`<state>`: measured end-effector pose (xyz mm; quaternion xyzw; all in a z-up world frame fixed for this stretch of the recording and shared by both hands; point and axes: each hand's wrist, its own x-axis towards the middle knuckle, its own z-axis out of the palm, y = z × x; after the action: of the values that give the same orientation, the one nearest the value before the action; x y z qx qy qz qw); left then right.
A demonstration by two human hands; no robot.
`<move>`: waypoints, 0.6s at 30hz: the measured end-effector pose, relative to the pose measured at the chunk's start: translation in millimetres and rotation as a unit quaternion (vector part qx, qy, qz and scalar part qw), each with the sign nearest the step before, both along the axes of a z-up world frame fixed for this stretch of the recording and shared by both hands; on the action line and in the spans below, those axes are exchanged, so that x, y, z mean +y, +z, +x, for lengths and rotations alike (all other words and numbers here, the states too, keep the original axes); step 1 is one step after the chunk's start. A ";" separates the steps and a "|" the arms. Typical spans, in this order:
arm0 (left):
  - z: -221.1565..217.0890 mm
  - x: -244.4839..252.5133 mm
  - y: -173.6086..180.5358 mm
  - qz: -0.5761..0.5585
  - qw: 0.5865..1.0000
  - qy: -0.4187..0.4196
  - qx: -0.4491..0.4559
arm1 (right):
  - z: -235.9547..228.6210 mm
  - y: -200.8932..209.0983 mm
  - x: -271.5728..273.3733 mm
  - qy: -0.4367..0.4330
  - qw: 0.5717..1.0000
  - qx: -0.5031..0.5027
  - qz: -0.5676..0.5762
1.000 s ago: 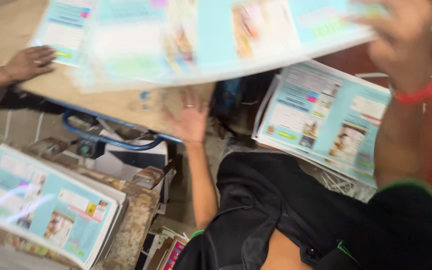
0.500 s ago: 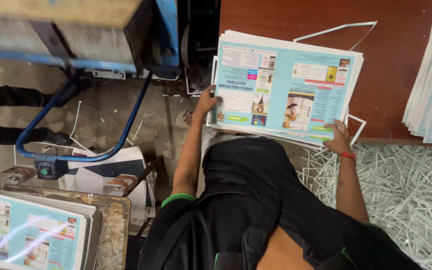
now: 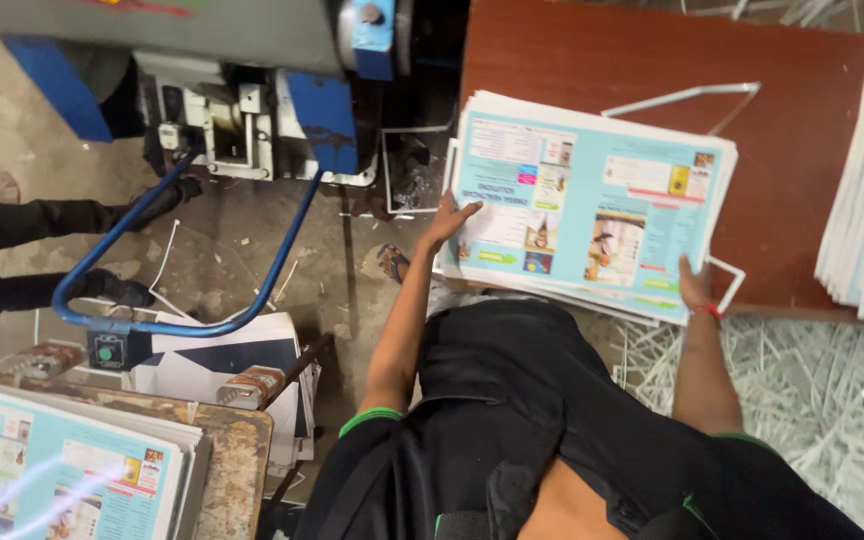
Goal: The person repeatedly picks up stacks of printed papers from a table and places them into a machine. The person then retrieves the processed papers and stacks them on a separate surface. The task involves continuous handling of paper stacks in a repetitive loop.
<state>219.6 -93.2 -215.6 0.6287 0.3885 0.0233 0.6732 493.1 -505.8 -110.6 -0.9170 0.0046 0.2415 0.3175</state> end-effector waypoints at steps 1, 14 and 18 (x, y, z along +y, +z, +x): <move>-10.1 6.1 1.6 0.010 0.999 0.034 -0.006 | 2.8 -1.6 -0.3 0.014 0.998 -0.034 -0.059; -236.8 35.4 12.4 -0.216 0.930 0.271 -0.119 | -12.9 105.9 371.5 0.381 0.811 -0.386 0.221; -284.4 22.0 22.4 -0.181 0.920 0.347 -0.020 | -16.0 143.7 561.4 0.454 0.727 -0.417 0.303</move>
<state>-64.8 -71.2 -193.2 0.3212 0.5662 0.1977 0.7329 477.1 55.6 33.1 -0.6728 -0.6186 -0.0610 0.4012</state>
